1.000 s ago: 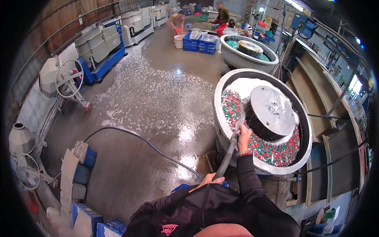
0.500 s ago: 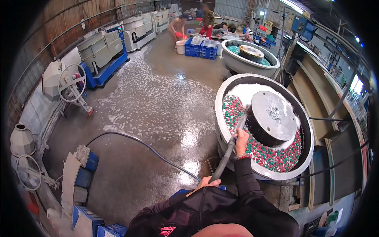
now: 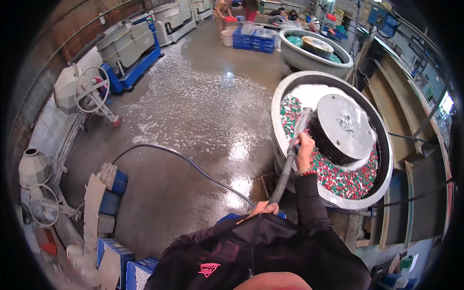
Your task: The person uses a water hose to spray and wash small metal parts inside an industrial vibratory finishing machine. The person maneuvers the hose around the bowl to rinse the parts and then uses a red bucket to collect the cleaned items.
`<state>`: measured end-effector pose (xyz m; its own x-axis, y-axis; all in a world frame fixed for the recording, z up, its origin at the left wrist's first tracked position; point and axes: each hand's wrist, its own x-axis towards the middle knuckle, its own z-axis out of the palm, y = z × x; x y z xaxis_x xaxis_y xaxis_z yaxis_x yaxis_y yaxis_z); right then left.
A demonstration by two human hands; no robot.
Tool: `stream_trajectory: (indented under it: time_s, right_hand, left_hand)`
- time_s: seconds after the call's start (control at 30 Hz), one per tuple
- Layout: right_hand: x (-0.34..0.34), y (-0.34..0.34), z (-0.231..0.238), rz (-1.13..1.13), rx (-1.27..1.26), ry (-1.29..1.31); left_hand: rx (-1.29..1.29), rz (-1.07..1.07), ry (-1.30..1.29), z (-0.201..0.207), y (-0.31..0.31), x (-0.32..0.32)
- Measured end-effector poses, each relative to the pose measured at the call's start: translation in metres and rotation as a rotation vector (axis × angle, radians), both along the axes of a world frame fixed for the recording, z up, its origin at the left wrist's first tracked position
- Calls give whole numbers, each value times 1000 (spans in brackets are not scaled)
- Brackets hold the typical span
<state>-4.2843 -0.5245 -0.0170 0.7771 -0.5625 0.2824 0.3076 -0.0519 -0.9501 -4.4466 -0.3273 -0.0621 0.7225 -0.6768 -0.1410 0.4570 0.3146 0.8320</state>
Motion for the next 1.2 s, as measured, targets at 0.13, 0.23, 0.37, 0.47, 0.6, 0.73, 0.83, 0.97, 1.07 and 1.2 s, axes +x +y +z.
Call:
stream_trajectory:
  time_s: [0.13, 0.23, 0.37, 0.47, 0.6, 0.73, 0.83, 0.97, 1.07, 1.2]
  right_hand:
    - [5, -3, -24, -25, 85, 79]
    - [18, -16, -51, -72, -3, 51]
    - [5, -8, -4, -52, 3, -12]
    - [3, -8, 2, -8, 0, 4]
    - [0, -15, -43, -93, 57, 73]
    - [4, -23, -46, -81, 44, 43]
    - [15, -26, -25, -95, -451, 17]
    - [15, 6, -16, -5, 45, 61]
    - [6, 7, -40, -47, 179, 82]
    - [2, -1, -31, -28, 159, 3]
  left_hand:
    - [11, -2, 45, 15, -7, 13]
    - [129, -29, -35, 3, -8, 18]
    - [89, -48, -54, 23, 0, 11]
    - [97, -65, -68, 17, 3, 12]
    - [101, -17, -89, 5, -4, 18]
    - [251, 9, -350, 16, -2, 22]
    - [146, -10, -129, 30, 6, 25]
    - [34, 27, 17, 30, 16, 21]
    - [103, 50, 19, 33, 15, 19]
    - [84, 109, 103, 38, 11, 19]
